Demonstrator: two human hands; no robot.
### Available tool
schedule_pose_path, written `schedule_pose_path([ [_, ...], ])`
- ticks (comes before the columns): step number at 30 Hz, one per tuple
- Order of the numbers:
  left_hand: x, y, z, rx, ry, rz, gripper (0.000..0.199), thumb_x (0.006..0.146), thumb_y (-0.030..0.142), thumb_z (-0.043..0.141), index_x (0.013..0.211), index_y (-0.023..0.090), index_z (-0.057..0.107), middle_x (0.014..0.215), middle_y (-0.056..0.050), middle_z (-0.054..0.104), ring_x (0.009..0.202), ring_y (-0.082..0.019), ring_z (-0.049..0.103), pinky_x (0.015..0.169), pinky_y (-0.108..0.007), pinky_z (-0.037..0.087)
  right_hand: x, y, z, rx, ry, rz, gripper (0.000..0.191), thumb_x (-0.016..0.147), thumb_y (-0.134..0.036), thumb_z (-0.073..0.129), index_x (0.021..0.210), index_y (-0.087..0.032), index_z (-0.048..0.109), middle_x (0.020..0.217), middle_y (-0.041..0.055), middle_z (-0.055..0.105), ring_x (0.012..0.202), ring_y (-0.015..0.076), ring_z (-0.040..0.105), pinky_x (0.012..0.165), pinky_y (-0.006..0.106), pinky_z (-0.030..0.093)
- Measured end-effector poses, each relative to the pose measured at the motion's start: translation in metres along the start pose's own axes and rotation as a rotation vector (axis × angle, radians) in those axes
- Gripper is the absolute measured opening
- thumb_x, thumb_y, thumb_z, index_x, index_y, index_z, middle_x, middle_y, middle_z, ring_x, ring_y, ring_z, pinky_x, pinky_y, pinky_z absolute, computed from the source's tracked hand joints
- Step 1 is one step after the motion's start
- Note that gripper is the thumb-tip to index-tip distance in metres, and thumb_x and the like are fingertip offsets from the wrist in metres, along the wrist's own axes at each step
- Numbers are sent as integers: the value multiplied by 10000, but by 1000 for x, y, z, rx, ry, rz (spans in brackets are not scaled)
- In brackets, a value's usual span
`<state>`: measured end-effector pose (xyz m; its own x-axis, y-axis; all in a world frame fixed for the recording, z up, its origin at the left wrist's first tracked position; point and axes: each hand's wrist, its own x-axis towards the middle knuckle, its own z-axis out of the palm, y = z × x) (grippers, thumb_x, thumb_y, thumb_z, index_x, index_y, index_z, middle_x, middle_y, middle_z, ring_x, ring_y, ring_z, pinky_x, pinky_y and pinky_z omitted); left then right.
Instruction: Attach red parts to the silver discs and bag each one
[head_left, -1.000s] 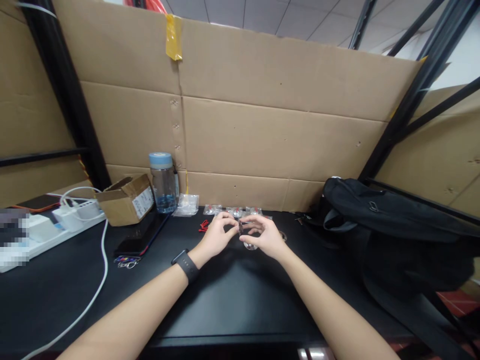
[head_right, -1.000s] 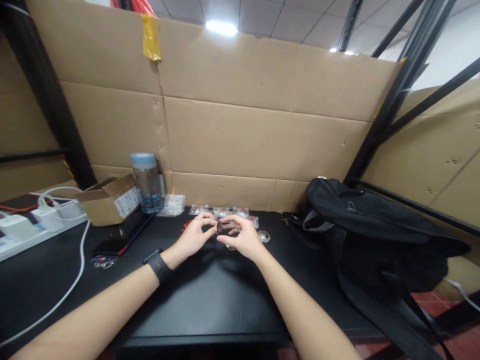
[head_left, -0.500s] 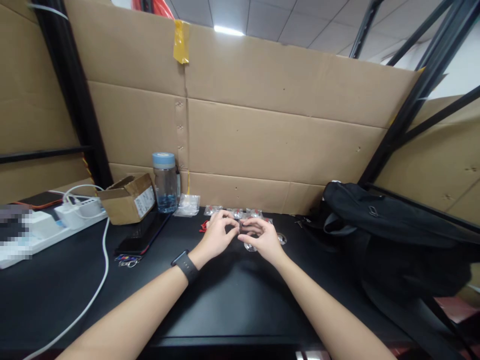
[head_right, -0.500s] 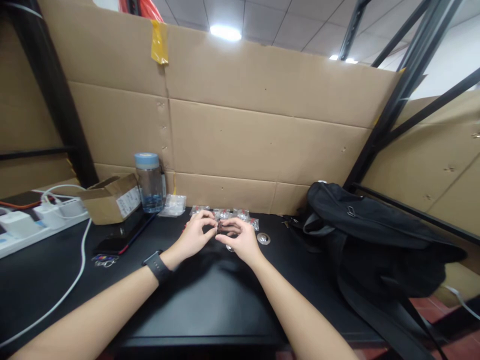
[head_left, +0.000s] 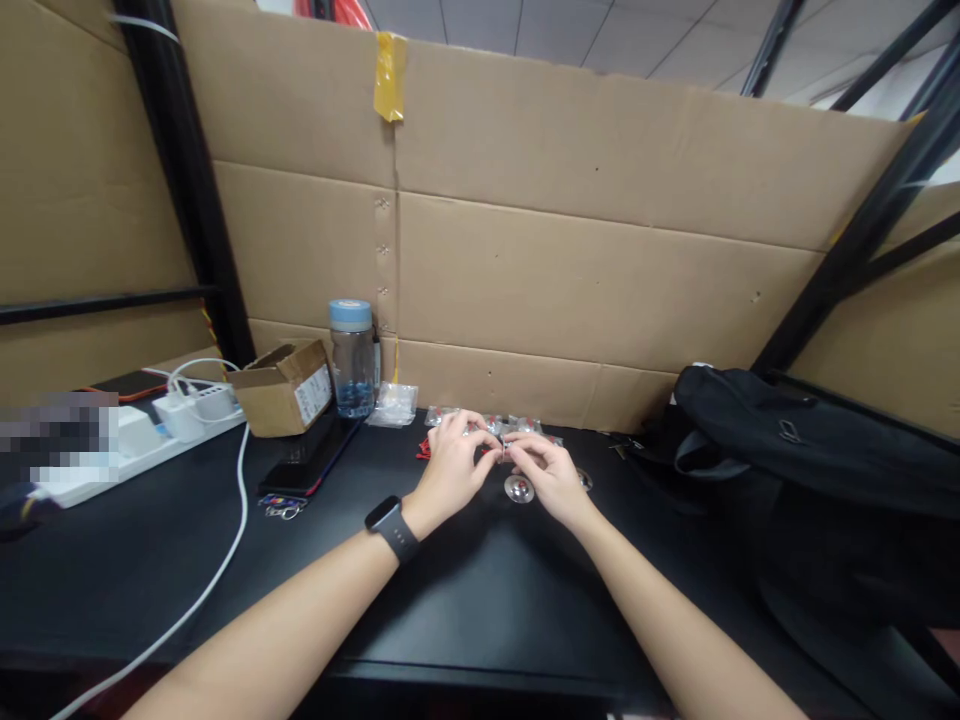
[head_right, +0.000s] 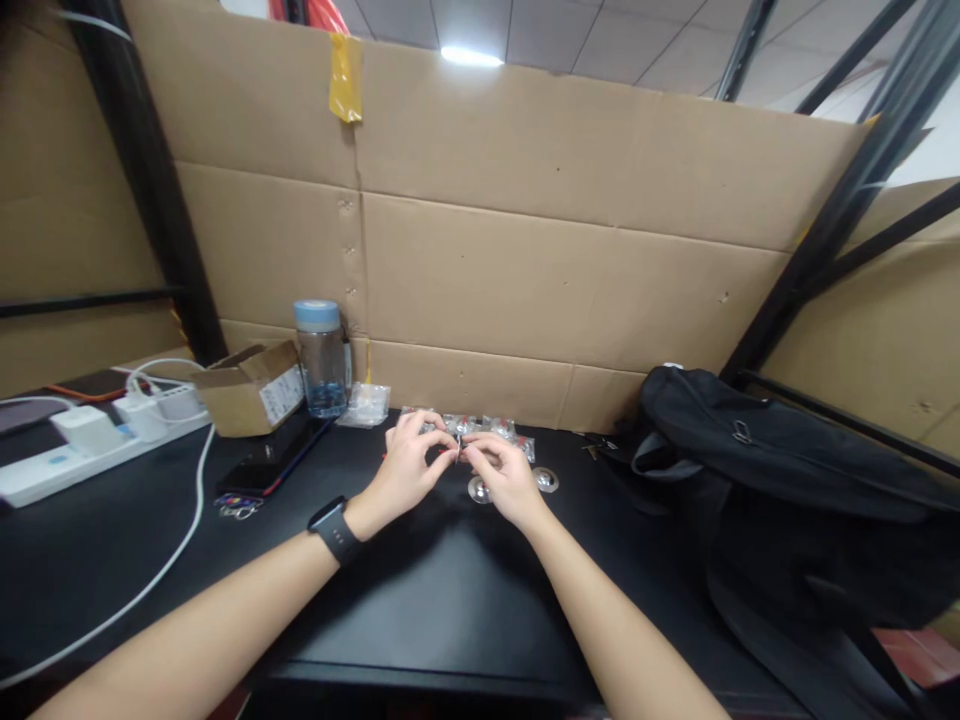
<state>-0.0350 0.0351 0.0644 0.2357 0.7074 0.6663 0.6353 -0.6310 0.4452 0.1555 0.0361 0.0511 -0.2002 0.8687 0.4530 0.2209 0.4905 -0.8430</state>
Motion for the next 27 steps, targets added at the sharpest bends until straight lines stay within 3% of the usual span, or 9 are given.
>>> schedule_pose_path([
  [5, 0, -1, -1, 6, -5, 17, 136, 906, 343, 636, 863, 262, 734, 1116, -53, 585, 1129, -268, 474, 953, -434, 342, 0, -5, -4, -238, -39, -136, 248, 918, -437, 608, 920, -215, 719, 1127, 105, 652, 1072, 238, 630, 845, 338, 550],
  [12, 0, -2, -3, -7, -72, 44, 116, 910, 298, 605, 923, 254, 712, 1146, -56, 602, 1133, -267, 510, 943, -419, 342, -1, -10, 0, -253, -47, -139, 205, 924, -378, 582, 862, -208, 678, 1115, 99, 583, 983, 214, 620, 762, 308, 545],
  [16, 1, -4, -10, -8, -145, 56, 366, 854, 155, 536, 1188, 276, 623, 1239, -61, 598, 1170, -265, 523, 964, -410, 345, 0, -4, -2, -331, -57, -160, 159, 895, -320, 598, 810, -203, 665, 1134, 94, 556, 965, 206, 609, 761, 310, 532],
  [18, 1, -7, -14, -8, -218, 105, 466, 819, 194, 582, 1273, 298, 576, 1309, -58, 581, 1217, -286, 504, 984, -422, 337, 0, 0, -3, -381, -86, -184, 108, 871, -276, 617, 813, -204, 673, 1142, 92, 551, 998, 213, 599, 783, 317, 522],
  [22, -1, -17, -10, 11, -331, 172, 393, 803, 383, 680, 1188, 315, 641, 1338, -55, 583, 1256, -326, 468, 988, -447, 332, 0, 5, -4, -413, -140, -203, 63, 844, -222, 632, 807, -209, 681, 1150, 84, 548, 1067, 221, 587, 881, 342, 504],
  [27, -6, -29, 3, 66, -446, 162, 244, 880, 431, 608, 1063, 289, 686, 1201, -63, 648, 1148, -311, 525, 945, -463, 346, -1, 4, -5, -455, -151, -206, 96, 862, -222, 623, 787, -206, 680, 1205, 89, 541, 1165, 234, 554, 985, 371, 456],
])
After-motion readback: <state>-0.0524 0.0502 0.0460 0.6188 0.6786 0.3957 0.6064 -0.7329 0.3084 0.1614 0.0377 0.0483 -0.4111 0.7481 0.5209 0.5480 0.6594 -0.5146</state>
